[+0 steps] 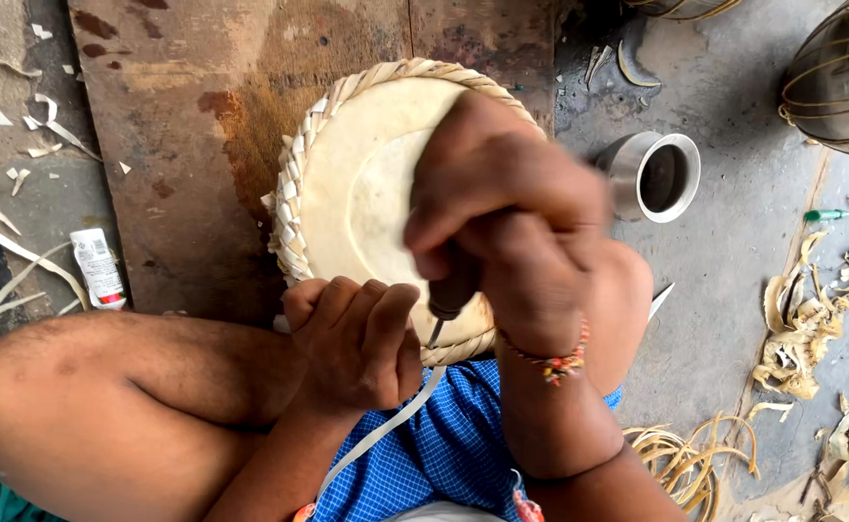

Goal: The person weaves long white leather strips through the braided rim of a tabla drum using a metal awl to secure and tighten the drum head.

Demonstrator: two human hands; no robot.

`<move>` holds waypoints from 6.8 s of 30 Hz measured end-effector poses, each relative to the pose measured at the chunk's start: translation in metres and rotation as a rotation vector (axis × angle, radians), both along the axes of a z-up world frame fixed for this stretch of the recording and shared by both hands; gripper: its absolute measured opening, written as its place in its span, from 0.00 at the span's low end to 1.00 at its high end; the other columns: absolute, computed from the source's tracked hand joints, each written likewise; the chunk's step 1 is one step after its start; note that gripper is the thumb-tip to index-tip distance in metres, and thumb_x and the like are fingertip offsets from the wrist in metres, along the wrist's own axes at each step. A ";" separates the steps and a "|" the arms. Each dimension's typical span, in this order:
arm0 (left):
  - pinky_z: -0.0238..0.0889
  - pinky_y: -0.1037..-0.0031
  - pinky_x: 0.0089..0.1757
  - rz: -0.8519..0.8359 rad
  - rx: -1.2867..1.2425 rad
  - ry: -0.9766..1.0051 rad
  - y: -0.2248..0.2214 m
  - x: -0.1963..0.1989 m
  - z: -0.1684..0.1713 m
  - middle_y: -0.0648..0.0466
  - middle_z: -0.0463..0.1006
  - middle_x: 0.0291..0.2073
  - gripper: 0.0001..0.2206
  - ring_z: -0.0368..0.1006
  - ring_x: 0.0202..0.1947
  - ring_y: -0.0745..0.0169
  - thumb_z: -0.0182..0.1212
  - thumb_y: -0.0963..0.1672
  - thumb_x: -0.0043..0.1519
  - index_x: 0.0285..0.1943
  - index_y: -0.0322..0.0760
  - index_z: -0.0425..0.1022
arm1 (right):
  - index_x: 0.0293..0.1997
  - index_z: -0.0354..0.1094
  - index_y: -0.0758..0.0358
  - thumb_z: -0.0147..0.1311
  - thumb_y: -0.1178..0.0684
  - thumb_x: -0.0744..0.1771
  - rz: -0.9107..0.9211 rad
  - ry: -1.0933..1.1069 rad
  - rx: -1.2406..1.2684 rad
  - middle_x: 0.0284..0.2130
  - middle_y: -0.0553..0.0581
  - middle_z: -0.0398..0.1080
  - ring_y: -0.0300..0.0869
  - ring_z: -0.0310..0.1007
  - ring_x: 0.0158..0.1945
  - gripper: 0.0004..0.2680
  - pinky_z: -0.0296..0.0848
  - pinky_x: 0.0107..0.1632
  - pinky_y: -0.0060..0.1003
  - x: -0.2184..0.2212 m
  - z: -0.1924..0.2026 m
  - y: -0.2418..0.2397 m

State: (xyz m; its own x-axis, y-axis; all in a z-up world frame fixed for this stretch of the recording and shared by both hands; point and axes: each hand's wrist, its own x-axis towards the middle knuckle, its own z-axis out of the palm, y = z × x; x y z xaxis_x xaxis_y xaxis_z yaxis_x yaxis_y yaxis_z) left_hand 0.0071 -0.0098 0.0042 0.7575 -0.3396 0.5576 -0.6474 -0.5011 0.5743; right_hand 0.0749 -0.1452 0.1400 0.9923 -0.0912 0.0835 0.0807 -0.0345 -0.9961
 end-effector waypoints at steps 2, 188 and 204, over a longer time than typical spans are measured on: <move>0.50 0.64 0.45 0.002 -0.040 -0.019 -0.002 0.003 -0.002 0.56 0.74 0.26 0.09 0.64 0.27 0.63 0.49 0.41 0.65 0.50 0.35 0.71 | 0.38 0.69 0.72 0.40 0.65 0.67 0.029 0.014 -0.033 0.31 0.56 0.66 0.35 0.67 0.25 0.07 0.67 0.28 0.26 0.002 -0.014 -0.001; 0.46 0.55 0.61 -0.133 0.015 0.034 0.017 -0.057 -0.017 0.55 0.69 0.52 0.14 0.59 0.59 0.51 0.62 0.44 0.64 0.57 0.58 0.77 | 0.47 0.66 0.56 0.51 0.48 0.72 -0.236 -0.538 0.258 0.26 0.52 0.70 0.36 0.67 0.21 0.05 0.64 0.22 0.31 0.002 0.010 -0.082; 0.55 0.60 0.58 -0.292 -0.091 0.175 0.042 -0.035 -0.001 0.57 0.75 0.61 0.29 0.69 0.60 0.55 0.69 0.40 0.58 0.70 0.45 0.65 | 0.52 0.74 0.50 0.65 0.49 0.66 0.611 0.029 -0.900 0.40 0.50 0.73 0.46 0.74 0.49 0.10 0.73 0.52 0.41 -0.200 -0.058 -0.032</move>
State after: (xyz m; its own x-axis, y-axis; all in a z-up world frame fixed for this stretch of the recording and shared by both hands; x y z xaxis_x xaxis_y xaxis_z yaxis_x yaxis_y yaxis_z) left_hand -0.0275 0.0321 0.0031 0.7224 -0.5115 0.4654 -0.6436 -0.2510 0.7231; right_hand -0.1248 -0.1768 0.0822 0.8521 0.5011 -0.1511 0.3090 -0.7147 -0.6275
